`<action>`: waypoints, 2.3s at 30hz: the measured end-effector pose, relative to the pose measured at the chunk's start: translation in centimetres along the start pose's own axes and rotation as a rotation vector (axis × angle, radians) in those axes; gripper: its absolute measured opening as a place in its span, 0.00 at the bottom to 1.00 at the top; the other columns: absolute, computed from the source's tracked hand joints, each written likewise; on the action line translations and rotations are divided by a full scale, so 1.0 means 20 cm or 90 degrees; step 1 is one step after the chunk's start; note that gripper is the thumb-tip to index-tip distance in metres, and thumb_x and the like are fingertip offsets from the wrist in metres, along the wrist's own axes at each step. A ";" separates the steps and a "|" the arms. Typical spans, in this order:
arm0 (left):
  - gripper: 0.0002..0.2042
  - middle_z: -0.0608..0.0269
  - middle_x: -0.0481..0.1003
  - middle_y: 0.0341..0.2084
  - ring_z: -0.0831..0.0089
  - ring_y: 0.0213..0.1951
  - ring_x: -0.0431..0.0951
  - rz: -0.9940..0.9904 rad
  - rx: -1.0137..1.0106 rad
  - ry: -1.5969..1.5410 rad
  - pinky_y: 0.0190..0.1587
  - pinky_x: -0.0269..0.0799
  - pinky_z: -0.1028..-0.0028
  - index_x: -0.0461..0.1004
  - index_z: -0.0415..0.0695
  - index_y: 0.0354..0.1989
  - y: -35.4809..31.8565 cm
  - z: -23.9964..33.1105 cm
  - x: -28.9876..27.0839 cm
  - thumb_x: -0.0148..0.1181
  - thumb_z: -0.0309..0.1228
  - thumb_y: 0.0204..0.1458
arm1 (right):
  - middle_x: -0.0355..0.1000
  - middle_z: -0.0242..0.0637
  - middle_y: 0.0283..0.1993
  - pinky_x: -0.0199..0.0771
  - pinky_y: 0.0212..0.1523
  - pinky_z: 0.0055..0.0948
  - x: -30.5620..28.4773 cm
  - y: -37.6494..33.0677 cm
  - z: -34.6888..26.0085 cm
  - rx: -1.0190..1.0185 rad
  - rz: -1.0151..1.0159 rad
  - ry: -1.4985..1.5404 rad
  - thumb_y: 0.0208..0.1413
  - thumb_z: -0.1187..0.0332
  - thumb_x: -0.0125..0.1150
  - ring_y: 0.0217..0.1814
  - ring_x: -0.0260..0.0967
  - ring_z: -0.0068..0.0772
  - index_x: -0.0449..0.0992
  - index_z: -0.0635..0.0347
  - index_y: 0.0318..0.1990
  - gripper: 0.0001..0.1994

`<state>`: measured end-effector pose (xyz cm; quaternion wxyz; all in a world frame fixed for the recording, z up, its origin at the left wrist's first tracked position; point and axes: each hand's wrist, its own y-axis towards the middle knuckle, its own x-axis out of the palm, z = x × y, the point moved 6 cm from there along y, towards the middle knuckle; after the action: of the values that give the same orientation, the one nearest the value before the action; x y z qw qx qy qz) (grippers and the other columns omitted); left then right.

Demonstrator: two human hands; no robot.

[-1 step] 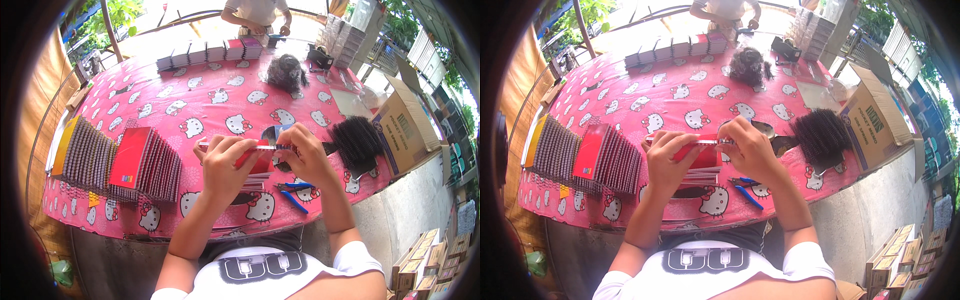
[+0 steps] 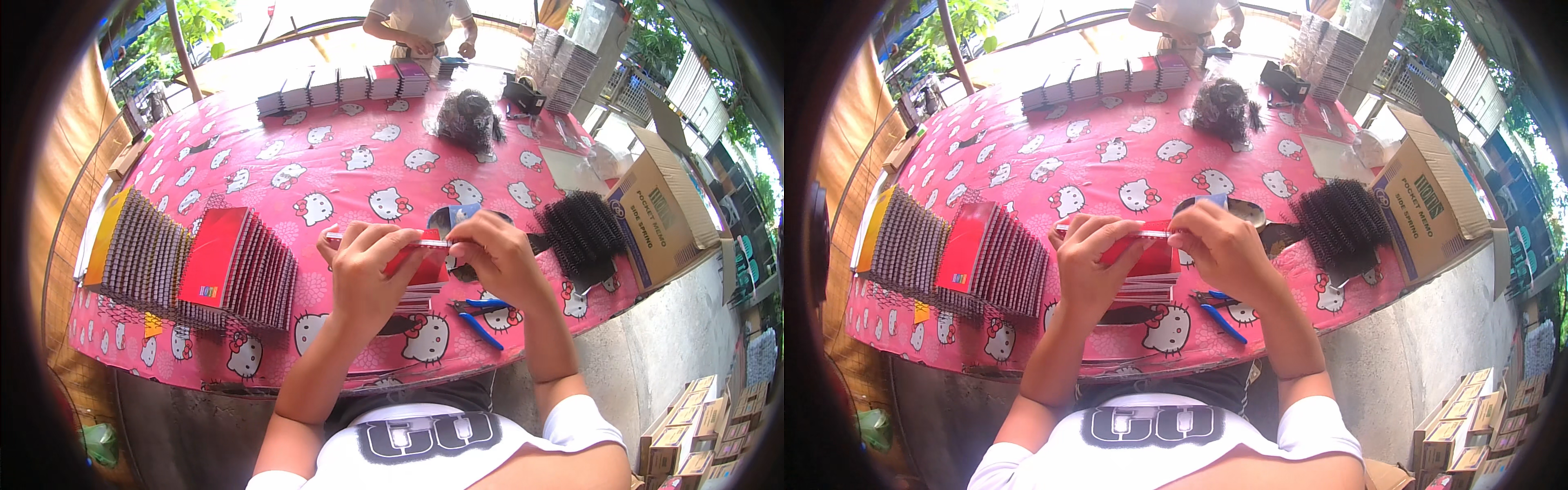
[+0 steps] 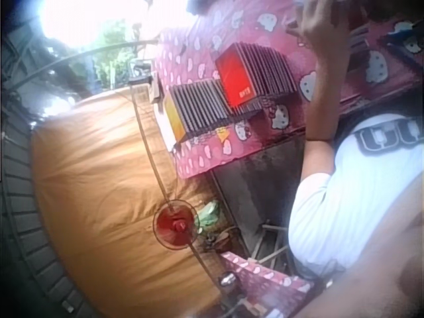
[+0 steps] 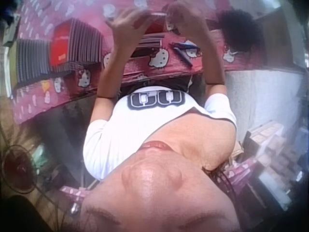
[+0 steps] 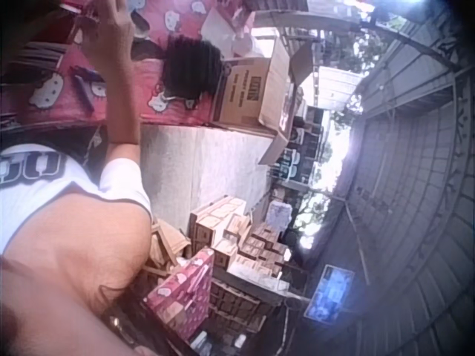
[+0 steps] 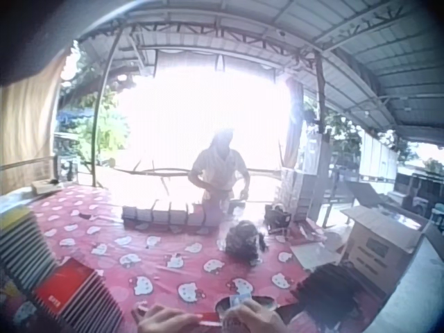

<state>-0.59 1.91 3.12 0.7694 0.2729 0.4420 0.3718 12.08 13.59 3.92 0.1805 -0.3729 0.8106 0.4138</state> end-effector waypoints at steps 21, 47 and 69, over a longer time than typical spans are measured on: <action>0.07 0.76 0.78 0.29 0.75 0.35 0.74 0.028 -0.004 -0.022 0.51 0.48 0.59 0.80 0.53 0.32 -0.05 -0.01 0.01 0.68 0.35 0.43 | 0.71 0.41 0.31 0.70 0.29 0.37 0.09 -0.01 -0.15 -0.048 0.106 -0.184 0.50 0.71 0.63 0.30 0.71 0.44 0.73 0.62 0.30 0.05; 0.17 0.64 0.79 0.30 0.66 0.35 0.77 -0.010 0.011 -0.057 0.43 0.69 0.67 0.79 0.44 0.33 0.05 -0.07 0.05 0.75 0.34 0.33 | 0.73 0.30 0.33 0.71 0.35 0.23 -0.13 0.05 0.52 0.093 0.041 0.374 0.39 0.75 0.65 0.34 0.67 0.18 0.74 0.62 0.42 0.17; 0.15 0.61 0.75 0.34 0.64 0.41 0.75 -0.021 -0.030 -0.129 0.43 0.72 0.67 0.75 0.41 0.26 0.05 -0.13 0.04 0.75 0.29 0.31 | 0.74 0.32 0.32 0.73 0.36 0.29 -0.16 0.05 0.46 0.072 -0.061 0.247 0.44 0.79 0.65 0.32 0.69 0.23 0.73 0.62 0.38 0.12</action>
<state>-3.00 3.37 2.40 0.8224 0.2838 0.3574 0.3397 13.21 22.87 0.82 0.0608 -0.4728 0.8337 0.2787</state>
